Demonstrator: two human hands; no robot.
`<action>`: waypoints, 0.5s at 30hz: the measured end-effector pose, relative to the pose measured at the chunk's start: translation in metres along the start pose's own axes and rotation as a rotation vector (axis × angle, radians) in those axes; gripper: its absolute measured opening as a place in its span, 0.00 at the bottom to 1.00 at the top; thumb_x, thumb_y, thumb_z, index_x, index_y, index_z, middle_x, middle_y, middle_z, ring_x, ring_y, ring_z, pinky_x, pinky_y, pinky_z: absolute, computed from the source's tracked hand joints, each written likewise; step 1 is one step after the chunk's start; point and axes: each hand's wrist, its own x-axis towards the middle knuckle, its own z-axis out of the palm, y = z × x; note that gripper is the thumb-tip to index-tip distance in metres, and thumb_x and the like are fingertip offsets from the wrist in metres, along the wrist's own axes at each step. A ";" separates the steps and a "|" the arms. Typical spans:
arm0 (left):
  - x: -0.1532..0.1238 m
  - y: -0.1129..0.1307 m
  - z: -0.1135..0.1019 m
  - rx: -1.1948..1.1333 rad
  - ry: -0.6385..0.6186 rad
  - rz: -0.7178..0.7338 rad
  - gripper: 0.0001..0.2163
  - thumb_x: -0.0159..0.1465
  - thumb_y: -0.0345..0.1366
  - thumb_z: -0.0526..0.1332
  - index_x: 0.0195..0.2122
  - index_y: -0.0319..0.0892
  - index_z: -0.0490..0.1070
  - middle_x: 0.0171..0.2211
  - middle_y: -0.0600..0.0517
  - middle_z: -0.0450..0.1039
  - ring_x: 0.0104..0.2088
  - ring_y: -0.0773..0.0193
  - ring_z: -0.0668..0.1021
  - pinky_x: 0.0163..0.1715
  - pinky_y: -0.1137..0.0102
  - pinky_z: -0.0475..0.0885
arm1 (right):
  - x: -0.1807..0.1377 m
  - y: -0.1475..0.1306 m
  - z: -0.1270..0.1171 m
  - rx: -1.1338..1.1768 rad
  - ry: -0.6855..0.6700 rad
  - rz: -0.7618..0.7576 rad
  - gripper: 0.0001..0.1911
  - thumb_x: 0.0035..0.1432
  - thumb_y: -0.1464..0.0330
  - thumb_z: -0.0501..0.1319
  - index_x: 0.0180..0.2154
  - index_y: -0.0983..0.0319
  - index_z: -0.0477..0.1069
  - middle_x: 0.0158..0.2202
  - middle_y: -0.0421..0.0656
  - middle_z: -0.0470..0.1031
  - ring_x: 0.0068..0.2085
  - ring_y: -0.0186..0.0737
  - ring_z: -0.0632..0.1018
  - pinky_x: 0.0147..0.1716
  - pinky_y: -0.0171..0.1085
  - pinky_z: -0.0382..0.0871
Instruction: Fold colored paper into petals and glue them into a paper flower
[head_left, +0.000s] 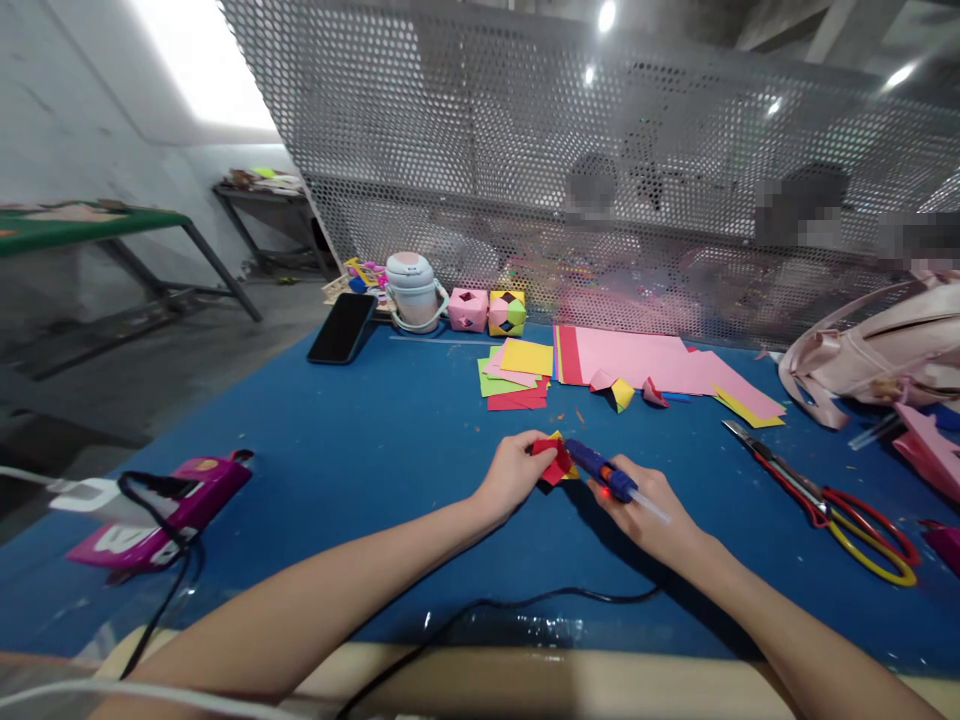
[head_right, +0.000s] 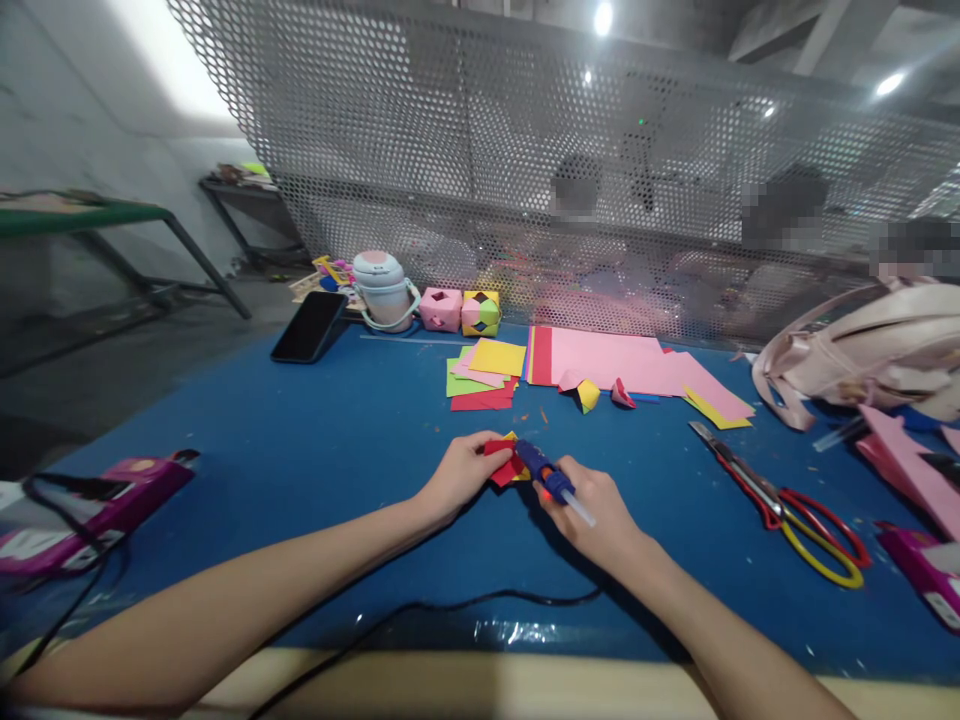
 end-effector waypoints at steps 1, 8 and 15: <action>0.000 0.000 0.000 0.000 -0.003 0.000 0.08 0.51 0.36 0.59 0.28 0.36 0.73 0.21 0.53 0.71 0.21 0.68 0.71 0.21 0.76 0.64 | 0.000 0.000 0.000 0.001 0.006 0.002 0.09 0.57 0.62 0.52 0.28 0.60 0.60 0.23 0.41 0.70 0.23 0.35 0.72 0.22 0.31 0.58; -0.001 0.002 0.000 0.046 -0.017 0.023 0.08 0.52 0.35 0.58 0.28 0.37 0.74 0.21 0.54 0.72 0.21 0.68 0.71 0.22 0.75 0.64 | -0.001 -0.001 0.001 0.024 -0.026 -0.018 0.08 0.57 0.63 0.52 0.29 0.60 0.60 0.25 0.41 0.71 0.23 0.35 0.72 0.22 0.31 0.58; -0.001 0.002 0.000 0.069 -0.027 0.024 0.08 0.52 0.34 0.57 0.27 0.37 0.73 0.21 0.54 0.71 0.21 0.69 0.70 0.22 0.75 0.63 | -0.002 0.001 0.002 -0.003 -0.026 -0.033 0.08 0.58 0.63 0.52 0.29 0.60 0.59 0.25 0.41 0.70 0.23 0.35 0.72 0.23 0.31 0.58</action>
